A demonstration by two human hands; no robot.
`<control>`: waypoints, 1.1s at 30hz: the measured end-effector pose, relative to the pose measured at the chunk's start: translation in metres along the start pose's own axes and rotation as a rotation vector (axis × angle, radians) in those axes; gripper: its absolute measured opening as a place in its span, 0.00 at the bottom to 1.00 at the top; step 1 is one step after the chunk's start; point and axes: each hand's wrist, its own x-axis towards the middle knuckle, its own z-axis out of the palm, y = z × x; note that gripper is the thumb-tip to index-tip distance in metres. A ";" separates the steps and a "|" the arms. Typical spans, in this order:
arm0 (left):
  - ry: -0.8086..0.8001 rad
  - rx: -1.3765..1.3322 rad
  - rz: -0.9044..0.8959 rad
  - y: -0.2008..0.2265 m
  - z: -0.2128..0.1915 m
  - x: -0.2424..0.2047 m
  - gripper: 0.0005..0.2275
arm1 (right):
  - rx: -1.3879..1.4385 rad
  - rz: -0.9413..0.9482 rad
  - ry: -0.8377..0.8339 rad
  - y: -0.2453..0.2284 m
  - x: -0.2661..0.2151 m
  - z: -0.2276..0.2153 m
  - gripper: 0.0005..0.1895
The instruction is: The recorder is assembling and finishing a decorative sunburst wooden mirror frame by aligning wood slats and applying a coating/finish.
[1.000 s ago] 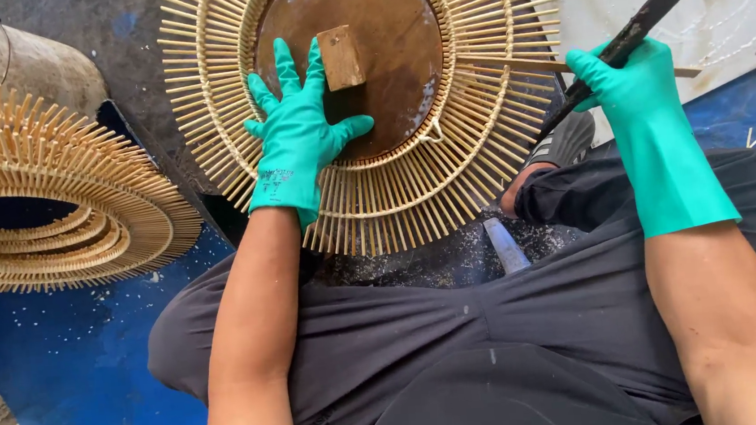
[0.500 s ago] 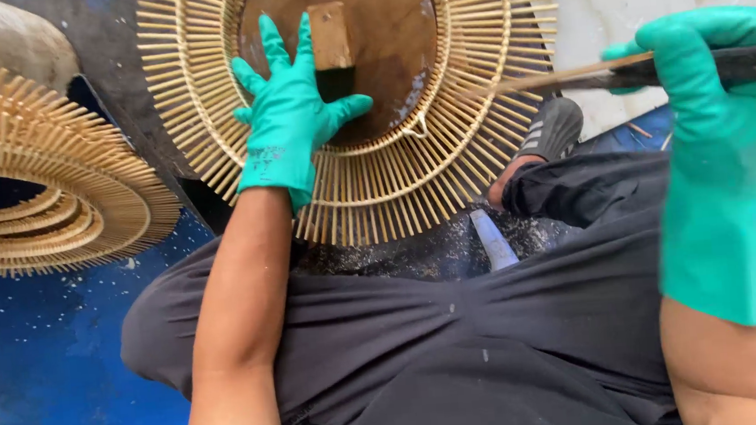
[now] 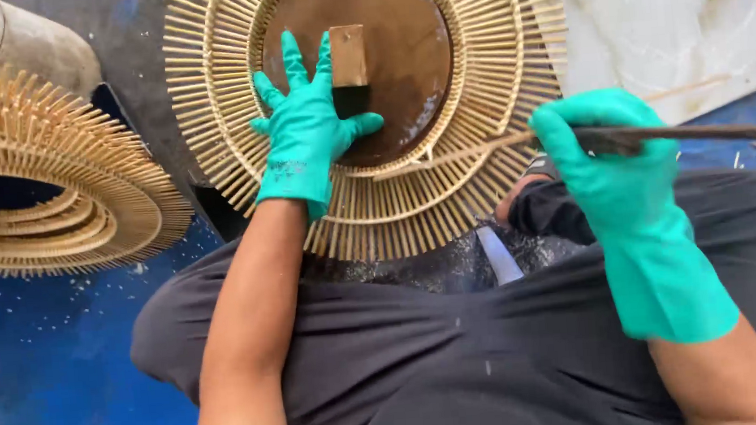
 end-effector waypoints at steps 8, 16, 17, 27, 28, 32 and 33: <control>-0.099 0.010 -0.038 0.005 0.003 -0.006 0.57 | 0.063 0.128 0.010 0.014 -0.011 -0.011 0.05; -0.080 0.102 0.059 -0.012 0.008 0.000 0.55 | 0.051 0.220 0.164 0.075 0.029 -0.083 0.07; -0.167 0.089 -0.059 -0.008 0.006 -0.003 0.55 | -0.035 0.244 0.172 0.102 0.029 -0.092 0.08; -0.126 0.064 -0.069 -0.011 0.007 0.000 0.57 | -0.002 0.473 0.046 0.157 0.044 -0.046 0.15; -0.141 0.065 -0.072 -0.011 0.007 0.001 0.57 | -0.008 0.492 0.045 0.154 0.045 -0.044 0.15; -0.134 0.052 -0.067 -0.009 0.006 0.002 0.57 | -0.036 0.530 0.047 0.143 0.045 -0.042 0.16; -0.135 0.049 -0.069 -0.008 0.006 0.002 0.57 | -0.039 0.530 0.044 0.141 0.046 -0.042 0.16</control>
